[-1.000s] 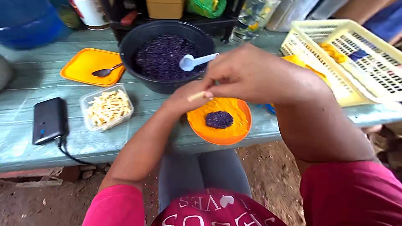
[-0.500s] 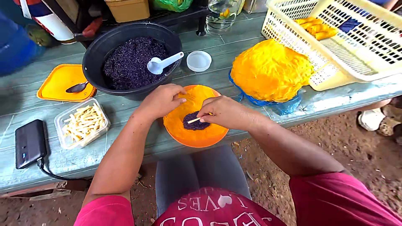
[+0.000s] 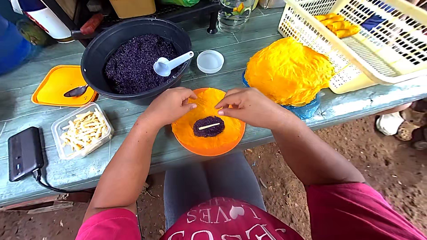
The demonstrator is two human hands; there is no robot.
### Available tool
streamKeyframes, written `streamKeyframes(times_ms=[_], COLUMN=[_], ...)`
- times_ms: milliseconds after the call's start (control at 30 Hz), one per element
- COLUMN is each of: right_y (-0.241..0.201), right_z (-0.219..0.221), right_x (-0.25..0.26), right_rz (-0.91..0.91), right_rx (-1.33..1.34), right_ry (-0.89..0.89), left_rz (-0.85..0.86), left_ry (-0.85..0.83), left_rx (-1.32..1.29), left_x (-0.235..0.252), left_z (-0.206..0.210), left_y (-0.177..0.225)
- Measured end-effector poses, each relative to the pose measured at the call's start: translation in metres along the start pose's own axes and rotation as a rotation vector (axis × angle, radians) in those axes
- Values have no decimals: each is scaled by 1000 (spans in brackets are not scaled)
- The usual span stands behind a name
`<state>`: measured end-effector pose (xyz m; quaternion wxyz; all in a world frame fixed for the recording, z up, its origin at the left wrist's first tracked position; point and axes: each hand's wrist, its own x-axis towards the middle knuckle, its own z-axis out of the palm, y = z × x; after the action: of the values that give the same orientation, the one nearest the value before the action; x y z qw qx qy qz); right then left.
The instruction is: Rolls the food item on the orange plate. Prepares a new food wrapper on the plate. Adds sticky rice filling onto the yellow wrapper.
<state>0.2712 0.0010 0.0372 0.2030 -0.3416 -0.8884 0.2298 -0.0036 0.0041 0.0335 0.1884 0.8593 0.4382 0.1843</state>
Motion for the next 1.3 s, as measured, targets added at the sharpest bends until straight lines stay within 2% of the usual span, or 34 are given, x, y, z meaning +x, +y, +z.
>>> streamKeyframes(times_ms=[133,233,400,500,733,900,1100,1300], right_y=[1,4,1,2,6,5,2,5], right_z=[-6,9,19,21,35,32,45,38], right_x=[-34,-58,-63,-58,-55,-58,-52,-49], right_rz=[-88,-189,-179,-219,-272,-262,-345,-263], right_rx=[46,95,-35,-132,-203,-134,-273,-201], right_ry=[65,60,32,-27,18,1,43,8], left_rz=[75,145,203,154,-8,-61,-69,-77], left_ry=[44,26,-56,-10,207,200,159,159], left_rx=[-26,12,147,144,144,164,180,159], left_x=[-8,-20,-53,-73,-94,-93,-91,-89], left_z=[-4,-20,-11,13,50,58,60,60], left_y=[7,31,68,71,75,75,75,71])
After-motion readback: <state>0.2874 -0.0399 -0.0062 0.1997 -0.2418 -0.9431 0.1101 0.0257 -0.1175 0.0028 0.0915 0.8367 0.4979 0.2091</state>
